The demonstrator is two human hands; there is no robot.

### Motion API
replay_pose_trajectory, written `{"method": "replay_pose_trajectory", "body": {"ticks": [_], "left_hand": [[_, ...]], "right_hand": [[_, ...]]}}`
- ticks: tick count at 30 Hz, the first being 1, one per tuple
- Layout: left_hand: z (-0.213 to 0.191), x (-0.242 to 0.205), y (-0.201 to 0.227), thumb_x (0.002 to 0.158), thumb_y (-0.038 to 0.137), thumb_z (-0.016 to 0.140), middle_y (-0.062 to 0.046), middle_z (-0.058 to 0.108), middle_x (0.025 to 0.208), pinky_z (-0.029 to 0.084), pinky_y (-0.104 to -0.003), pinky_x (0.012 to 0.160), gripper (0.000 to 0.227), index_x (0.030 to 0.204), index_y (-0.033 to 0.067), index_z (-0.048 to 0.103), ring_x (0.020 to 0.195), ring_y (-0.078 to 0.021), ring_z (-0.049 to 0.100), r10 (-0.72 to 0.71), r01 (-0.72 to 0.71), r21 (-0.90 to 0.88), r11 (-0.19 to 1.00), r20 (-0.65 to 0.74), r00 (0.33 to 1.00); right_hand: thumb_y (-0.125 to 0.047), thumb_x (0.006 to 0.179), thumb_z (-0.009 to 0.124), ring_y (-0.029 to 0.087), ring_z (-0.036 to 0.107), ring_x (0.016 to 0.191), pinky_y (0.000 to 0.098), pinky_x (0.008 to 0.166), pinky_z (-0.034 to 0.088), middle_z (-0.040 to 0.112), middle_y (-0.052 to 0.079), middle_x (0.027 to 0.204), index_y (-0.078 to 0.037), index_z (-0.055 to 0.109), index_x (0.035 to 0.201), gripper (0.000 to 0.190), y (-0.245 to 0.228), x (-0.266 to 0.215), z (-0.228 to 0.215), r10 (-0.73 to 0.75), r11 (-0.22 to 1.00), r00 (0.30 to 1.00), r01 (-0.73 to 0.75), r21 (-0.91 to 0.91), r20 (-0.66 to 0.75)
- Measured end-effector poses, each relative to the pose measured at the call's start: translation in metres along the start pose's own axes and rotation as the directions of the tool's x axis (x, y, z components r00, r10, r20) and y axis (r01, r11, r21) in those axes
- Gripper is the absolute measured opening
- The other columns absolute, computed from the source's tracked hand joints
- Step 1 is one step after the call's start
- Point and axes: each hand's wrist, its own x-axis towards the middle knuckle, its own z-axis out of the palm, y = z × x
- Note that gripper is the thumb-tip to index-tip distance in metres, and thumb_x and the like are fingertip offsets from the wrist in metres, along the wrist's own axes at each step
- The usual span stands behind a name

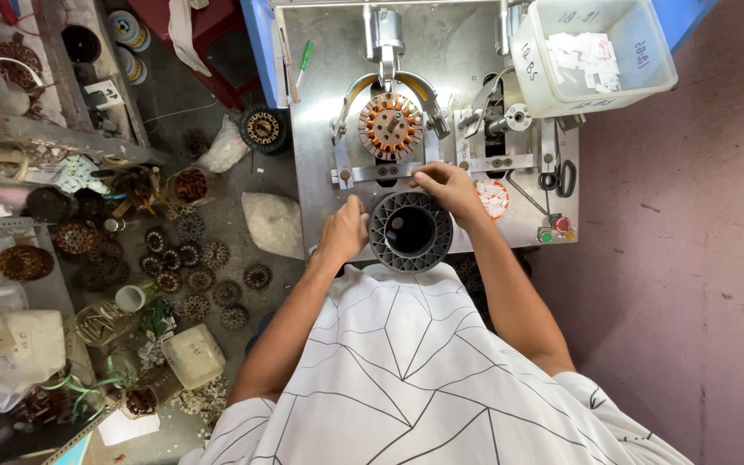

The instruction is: The person assembles small metal components on a workbench using a specialized machine. They place a cylindrical part into the machine, operate the controls, and then use a caliper to measure the part. The person continues to handle and assemble multiple small metal pieces by hand.

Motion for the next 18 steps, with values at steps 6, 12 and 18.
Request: {"method": "replay_pose_trajectory", "body": {"ticks": [6,12,18], "left_hand": [[-0.04,0.016,0.038,0.093,0.005,0.067,-0.021,0.067,0.101,0.054,-0.047,0.08,0.02,0.107,0.0025,0.053,0.095,-0.0418,0.067,0.517,-0.515,-0.194,0.835,-0.041,0.855],[-0.03,0.056,0.044,0.092,0.007,0.073,-0.014,0.072,0.096,0.056,-0.039,0.077,0.019,0.103,-0.0003,0.061,0.088,-0.0265,0.073,0.44,-0.417,-0.359,0.835,-0.018,0.898],[0.012,0.085,0.021,0.089,0.007,0.079,-0.011,0.077,0.097,0.061,-0.034,0.078,0.021,0.107,-0.0009,0.072,0.086,-0.0191,0.075,0.255,-0.231,-0.669,0.707,-0.063,0.965]], "right_hand": [[-0.016,0.092,0.078,0.01,0.068,0.073,0.0232,0.064,0.056,0.074,0.008,0.092,0.002,0.075,0.108,0.024,-0.007,0.025,-0.006,0.225,0.948,0.939,-0.273,0.165,0.26],[-0.013,0.09,0.077,0.011,0.07,0.073,0.0243,0.063,0.057,0.075,0.008,0.092,-0.001,0.072,0.11,0.024,0.02,0.029,-0.008,0.328,0.94,0.942,-0.333,0.078,0.066],[-0.005,0.088,0.078,0.016,0.073,0.072,0.0276,0.064,0.061,0.075,0.013,0.092,0.004,0.071,0.108,0.023,0.039,0.019,-0.005,0.221,0.875,0.972,-0.232,0.425,0.075]]}}
